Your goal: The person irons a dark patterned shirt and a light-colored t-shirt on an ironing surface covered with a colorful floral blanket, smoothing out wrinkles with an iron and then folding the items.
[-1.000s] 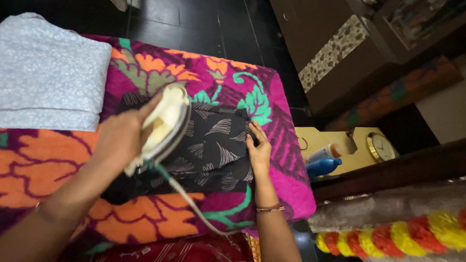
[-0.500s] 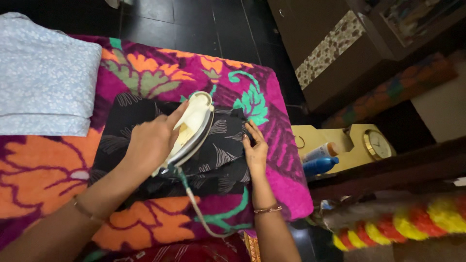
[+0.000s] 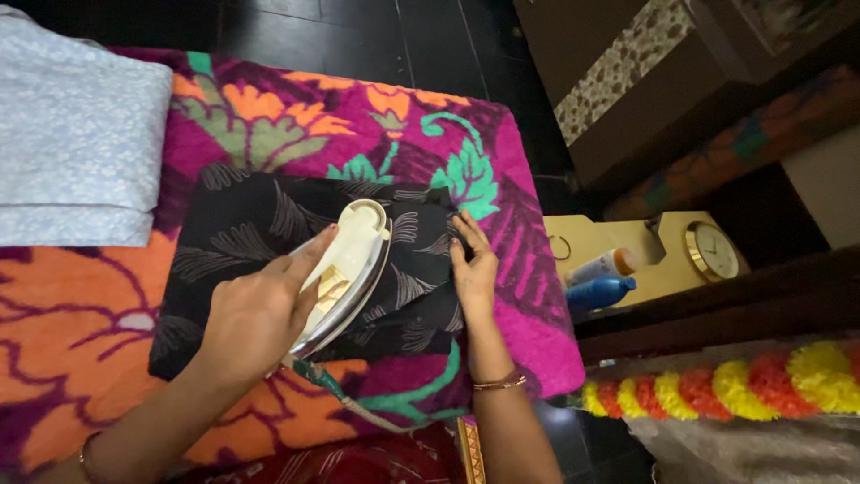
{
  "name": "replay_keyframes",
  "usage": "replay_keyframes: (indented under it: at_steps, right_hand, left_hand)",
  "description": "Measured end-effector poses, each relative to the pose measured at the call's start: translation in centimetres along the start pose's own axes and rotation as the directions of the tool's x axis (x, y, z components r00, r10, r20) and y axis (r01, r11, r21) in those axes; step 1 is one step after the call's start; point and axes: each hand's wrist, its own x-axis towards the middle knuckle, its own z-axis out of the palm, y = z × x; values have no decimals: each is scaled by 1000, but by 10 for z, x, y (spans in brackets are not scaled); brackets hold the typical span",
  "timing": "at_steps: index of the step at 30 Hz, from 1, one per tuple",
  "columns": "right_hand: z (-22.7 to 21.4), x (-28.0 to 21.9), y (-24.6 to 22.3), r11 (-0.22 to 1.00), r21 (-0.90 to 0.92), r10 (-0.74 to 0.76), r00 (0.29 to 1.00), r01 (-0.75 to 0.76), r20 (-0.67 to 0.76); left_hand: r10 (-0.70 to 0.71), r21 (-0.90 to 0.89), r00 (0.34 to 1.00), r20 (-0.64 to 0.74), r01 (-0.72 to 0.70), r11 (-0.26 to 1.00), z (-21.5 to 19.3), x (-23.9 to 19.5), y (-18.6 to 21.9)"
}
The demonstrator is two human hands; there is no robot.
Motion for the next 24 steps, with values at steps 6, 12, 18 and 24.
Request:
replay_keyframes:
  at_steps: [6, 12, 18, 24]
  right_hand:
    - [2, 0, -2, 1000, -16, -8, 1000, 7, -15]
    - [1, -4, -1, 999, -28, -32, 999, 31, -30]
    - [-1, -5, 3, 1000, -11, -26, 999, 26, -20]
    - [-1, -1, 4, 1000, 15, -13, 1000, 14, -8]
  left_hand:
    - [53, 23, 997, -55, -52, 998, 32, 34, 2]
    - [76, -13, 996, -54, -77, 997, 49, 54, 5]
    - [67, -61, 997, 43, -65, 996, 27, 8, 18]
    - [64, -37, 998, 21, -63, 997, 26, -2, 34]
